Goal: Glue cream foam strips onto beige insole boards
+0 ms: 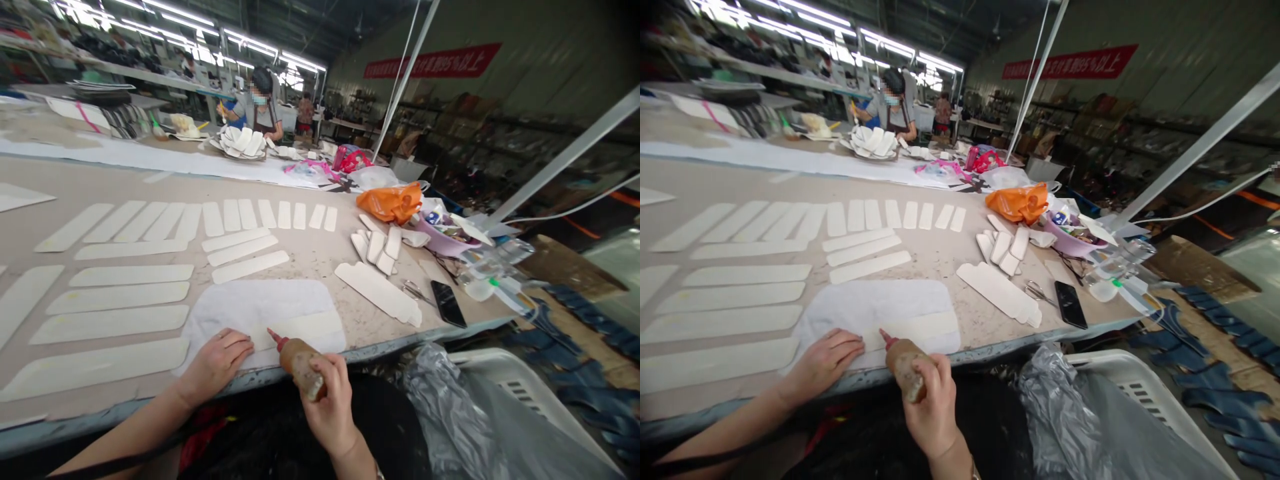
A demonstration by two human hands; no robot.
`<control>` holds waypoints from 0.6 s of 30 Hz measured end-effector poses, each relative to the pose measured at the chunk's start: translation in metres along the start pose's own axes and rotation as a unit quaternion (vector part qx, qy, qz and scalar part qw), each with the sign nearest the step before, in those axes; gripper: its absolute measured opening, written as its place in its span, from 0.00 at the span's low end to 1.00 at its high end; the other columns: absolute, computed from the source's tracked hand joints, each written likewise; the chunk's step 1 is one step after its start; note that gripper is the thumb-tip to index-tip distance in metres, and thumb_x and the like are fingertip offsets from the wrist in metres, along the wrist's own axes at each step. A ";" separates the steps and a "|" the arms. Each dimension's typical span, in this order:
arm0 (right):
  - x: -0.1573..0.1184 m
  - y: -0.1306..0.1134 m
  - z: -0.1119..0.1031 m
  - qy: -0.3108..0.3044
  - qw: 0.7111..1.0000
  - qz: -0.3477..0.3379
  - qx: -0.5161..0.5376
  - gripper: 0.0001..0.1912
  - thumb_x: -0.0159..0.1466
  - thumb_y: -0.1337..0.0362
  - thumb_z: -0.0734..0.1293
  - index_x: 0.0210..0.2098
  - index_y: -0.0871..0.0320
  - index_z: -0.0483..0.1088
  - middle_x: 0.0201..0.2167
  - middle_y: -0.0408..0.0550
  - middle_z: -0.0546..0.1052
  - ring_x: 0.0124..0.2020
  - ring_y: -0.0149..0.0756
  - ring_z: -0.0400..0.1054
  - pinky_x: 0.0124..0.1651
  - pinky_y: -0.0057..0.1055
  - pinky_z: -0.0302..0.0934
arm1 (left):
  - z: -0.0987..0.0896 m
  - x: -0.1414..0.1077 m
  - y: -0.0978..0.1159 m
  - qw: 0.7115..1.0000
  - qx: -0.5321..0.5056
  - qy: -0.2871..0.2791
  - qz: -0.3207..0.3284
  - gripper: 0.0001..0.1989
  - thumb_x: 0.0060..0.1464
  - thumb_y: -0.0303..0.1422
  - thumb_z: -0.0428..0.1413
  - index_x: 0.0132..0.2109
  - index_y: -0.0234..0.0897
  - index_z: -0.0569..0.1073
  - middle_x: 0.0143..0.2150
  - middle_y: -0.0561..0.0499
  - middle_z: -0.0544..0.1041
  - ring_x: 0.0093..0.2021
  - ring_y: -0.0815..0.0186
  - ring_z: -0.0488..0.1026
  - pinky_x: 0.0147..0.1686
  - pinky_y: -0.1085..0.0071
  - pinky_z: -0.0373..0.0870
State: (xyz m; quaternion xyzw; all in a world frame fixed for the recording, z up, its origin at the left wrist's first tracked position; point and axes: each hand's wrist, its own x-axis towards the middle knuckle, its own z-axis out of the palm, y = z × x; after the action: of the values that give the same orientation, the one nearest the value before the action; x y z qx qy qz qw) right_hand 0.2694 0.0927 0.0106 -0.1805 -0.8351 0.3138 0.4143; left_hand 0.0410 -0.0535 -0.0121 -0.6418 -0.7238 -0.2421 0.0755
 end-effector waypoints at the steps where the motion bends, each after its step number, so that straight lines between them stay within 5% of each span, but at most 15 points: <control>1: 0.001 -0.003 0.005 -0.011 1.000 -0.003 0.003 0.19 0.56 0.72 0.65 0.47 0.55 0.64 0.41 0.50 0.66 0.38 0.35 0.68 0.38 0.34 0.69 | 0.000 0.000 0.000 1.000 0.001 -0.003 0.005 0.09 0.59 0.27 0.49 0.42 0.36 0.74 0.38 0.47 0.75 0.40 0.66 0.69 0.44 0.66 0.69; 7: 0.003 -0.007 0.013 -0.057 0.998 0.003 -0.005 0.22 0.54 0.73 0.64 0.47 0.54 0.64 0.41 0.49 0.65 0.35 0.34 0.68 0.37 0.33 0.68 | 0.000 0.001 0.000 1.000 -0.004 0.001 0.007 0.09 0.59 0.26 0.49 0.40 0.36 0.74 0.37 0.47 0.75 0.39 0.65 0.69 0.43 0.65 0.69; 18: -0.009 -0.019 -0.009 -0.081 0.996 0.017 -0.013 0.21 0.53 0.73 0.64 0.46 0.54 0.65 0.39 0.48 0.66 0.33 0.33 0.67 0.34 0.30 0.67 | 0.001 0.001 0.001 1.000 -0.010 0.020 0.012 0.08 0.58 0.27 0.50 0.40 0.36 0.74 0.37 0.46 0.75 0.38 0.65 0.70 0.43 0.65 0.69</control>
State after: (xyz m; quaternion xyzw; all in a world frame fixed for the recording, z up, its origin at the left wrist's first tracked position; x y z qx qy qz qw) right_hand 0.2812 0.0770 0.0224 -0.1741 -0.8666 0.3239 0.3372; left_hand 0.0419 -0.0521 -0.0118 -0.6462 -0.7119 -0.2612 0.0860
